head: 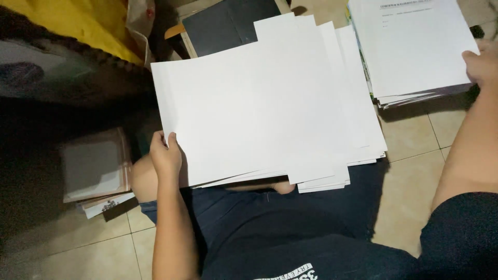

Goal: Smoothing and stacking large white sheets of paper on the floor to ensure they are flat and aligned.

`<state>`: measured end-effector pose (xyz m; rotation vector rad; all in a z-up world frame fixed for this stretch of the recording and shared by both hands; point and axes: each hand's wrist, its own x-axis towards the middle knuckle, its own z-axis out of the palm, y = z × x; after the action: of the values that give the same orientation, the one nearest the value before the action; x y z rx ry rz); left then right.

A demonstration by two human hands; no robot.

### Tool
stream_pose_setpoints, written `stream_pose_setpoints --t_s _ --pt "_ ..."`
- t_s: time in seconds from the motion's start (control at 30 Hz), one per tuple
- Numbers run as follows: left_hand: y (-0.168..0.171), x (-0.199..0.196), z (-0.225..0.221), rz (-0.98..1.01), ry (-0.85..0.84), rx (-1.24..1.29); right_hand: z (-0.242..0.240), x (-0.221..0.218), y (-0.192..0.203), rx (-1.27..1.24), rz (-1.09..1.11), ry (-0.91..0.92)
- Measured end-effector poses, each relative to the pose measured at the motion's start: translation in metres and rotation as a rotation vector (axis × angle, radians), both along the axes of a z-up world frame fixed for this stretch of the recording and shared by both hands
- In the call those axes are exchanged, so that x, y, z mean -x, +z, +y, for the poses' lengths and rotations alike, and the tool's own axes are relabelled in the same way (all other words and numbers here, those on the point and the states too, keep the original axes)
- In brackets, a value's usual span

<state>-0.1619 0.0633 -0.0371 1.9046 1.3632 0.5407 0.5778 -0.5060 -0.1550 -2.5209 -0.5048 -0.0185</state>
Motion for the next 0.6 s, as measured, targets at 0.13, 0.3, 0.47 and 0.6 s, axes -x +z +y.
stream_pose_setpoints --t_s 0.13,0.3,0.47,0.6 --pt "-0.011 -0.002 0.0 -0.012 -0.029 0.03 0.026 0.063 0.055 0.084 0.104 -0.059" --pt "-0.006 -0.006 -0.003 -0.048 -0.084 0.19 0.07 0.096 0.104 0.173 -0.547 0.133" --pt "0.003 -0.01 -0.006 -0.067 -0.07 0.209 0.172 0.303 0.286 -0.621 0.1 0.527" --pt "0.006 -0.012 -0.009 -0.075 -0.07 0.197 0.194 0.451 0.369 -1.057 -0.043 1.186"
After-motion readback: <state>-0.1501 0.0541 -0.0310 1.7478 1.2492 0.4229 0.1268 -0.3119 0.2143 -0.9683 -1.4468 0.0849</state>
